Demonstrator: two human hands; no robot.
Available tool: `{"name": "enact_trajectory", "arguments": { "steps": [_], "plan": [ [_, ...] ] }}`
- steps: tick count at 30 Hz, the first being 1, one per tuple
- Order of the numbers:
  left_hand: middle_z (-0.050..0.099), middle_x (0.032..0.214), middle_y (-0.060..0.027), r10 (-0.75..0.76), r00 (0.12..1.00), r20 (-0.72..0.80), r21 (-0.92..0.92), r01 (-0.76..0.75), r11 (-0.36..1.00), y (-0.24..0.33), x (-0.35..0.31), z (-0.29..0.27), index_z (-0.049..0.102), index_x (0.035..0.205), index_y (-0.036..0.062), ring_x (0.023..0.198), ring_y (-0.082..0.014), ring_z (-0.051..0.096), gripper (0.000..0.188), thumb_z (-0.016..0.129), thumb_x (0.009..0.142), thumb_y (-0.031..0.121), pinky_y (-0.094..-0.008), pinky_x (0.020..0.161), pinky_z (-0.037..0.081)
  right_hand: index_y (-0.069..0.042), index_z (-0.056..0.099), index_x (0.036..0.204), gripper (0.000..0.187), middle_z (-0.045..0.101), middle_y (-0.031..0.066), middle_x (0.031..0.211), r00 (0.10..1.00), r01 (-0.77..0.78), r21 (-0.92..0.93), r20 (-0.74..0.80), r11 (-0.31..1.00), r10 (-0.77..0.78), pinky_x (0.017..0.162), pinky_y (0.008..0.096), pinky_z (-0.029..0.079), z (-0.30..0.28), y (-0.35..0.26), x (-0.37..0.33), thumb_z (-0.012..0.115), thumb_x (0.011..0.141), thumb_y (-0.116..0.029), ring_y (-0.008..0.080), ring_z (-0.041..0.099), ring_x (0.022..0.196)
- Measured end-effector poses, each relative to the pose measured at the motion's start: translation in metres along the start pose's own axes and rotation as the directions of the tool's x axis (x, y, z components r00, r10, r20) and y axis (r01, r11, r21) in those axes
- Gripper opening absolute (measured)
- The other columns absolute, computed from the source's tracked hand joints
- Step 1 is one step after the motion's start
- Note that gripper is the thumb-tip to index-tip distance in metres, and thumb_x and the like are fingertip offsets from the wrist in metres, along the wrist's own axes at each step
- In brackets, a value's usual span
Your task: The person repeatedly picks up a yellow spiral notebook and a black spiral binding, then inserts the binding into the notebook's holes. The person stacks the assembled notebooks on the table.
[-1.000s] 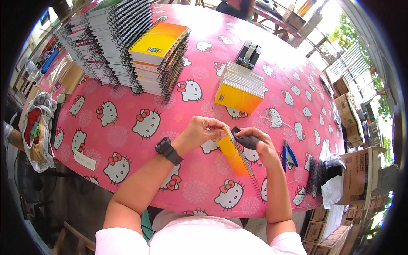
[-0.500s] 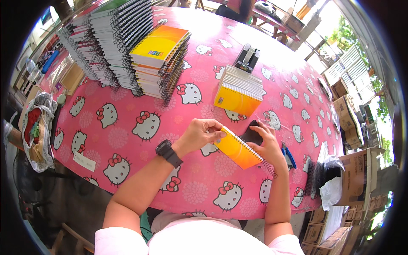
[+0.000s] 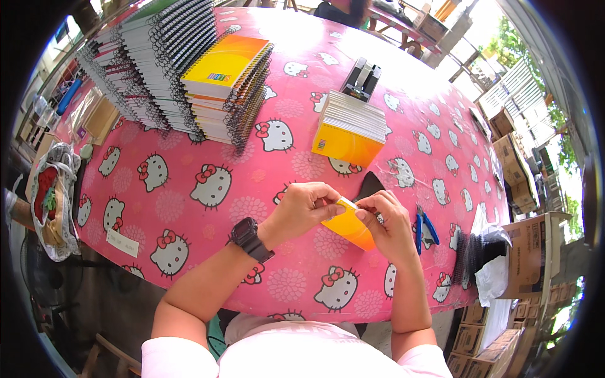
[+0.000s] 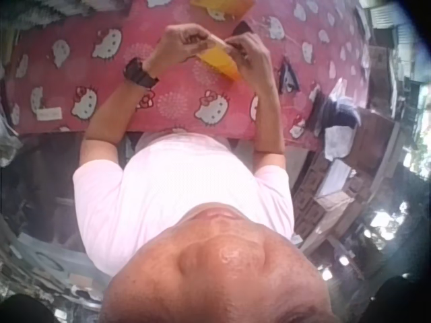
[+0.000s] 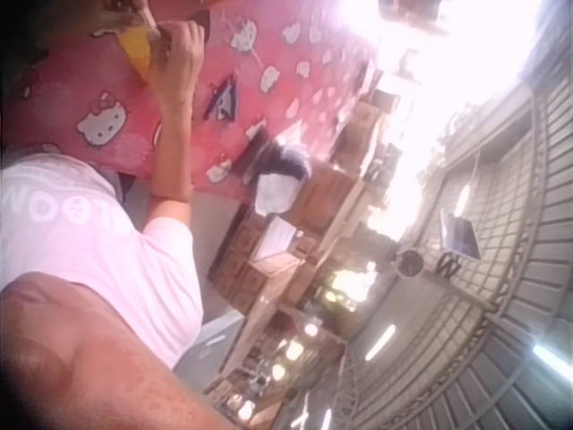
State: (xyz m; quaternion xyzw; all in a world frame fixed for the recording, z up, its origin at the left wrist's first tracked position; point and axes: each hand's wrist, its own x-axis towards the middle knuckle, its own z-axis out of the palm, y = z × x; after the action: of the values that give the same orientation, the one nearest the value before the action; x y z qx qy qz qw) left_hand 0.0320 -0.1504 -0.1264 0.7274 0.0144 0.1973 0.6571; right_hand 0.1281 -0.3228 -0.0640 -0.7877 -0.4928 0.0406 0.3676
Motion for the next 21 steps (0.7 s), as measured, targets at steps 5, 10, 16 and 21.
{"name": "enact_trajectory", "arguments": {
  "steps": [5,10,16,21],
  "plan": [
    [0.061,0.071,0.0006,0.010,1.000,-0.002,-0.043,-0.010,0.999,0.000,0.000,0.001,0.063,0.090,-0.0017,0.061,-0.0016,0.055,0.013,0.071,0.083,0.007,-0.0174,0.049,0.044,-0.001,0.061,0.089,0.013,0.059,0.0083,0.082,0.990,0.126,-0.066,-0.052,0.990,-0.129,0.074,0.0357,0.043,0.003,0.001,0.001,0.066,0.083,-0.011,0.0268,0.054,0.079],
    [0.060,0.072,0.0011,0.078,0.997,0.004,-0.050,-0.078,0.996,-0.010,0.001,0.006,0.063,0.090,-0.0015,0.063,-0.0016,0.054,0.013,0.071,0.083,0.007,-0.0173,0.051,0.044,-0.001,0.060,0.090,0.013,0.058,0.0089,0.082,0.994,0.095,-0.121,0.056,0.988,-0.089,0.076,0.0366,0.043,0.003,0.006,0.000,0.066,0.083,-0.010,0.0276,0.055,0.082],
    [0.065,0.076,-0.0046,-0.104,0.995,0.012,-0.053,0.104,0.993,-0.002,0.000,-0.002,0.064,0.092,-0.0031,0.067,-0.0057,0.060,0.014,0.070,0.083,0.005,-0.0212,0.056,0.051,-0.002,0.060,0.090,0.016,0.057,0.0098,0.082,0.999,-0.041,0.026,-0.023,0.999,0.041,0.067,0.0356,0.048,0.006,-0.004,-0.001,0.069,0.080,-0.011,0.0265,0.059,0.076],
    [0.062,0.073,-0.0002,-0.041,0.999,0.012,-0.069,0.042,0.997,0.000,0.001,0.000,0.063,0.091,-0.0014,0.063,-0.0024,0.056,0.012,0.070,0.084,0.006,-0.0182,0.052,0.045,-0.002,0.059,0.091,0.018,0.056,0.0101,0.081,0.996,0.051,-0.013,-0.067,0.999,-0.052,0.061,0.0329,0.049,0.007,0.004,-0.002,0.071,0.078,-0.008,0.0249,0.060,0.068]
  ]
}}
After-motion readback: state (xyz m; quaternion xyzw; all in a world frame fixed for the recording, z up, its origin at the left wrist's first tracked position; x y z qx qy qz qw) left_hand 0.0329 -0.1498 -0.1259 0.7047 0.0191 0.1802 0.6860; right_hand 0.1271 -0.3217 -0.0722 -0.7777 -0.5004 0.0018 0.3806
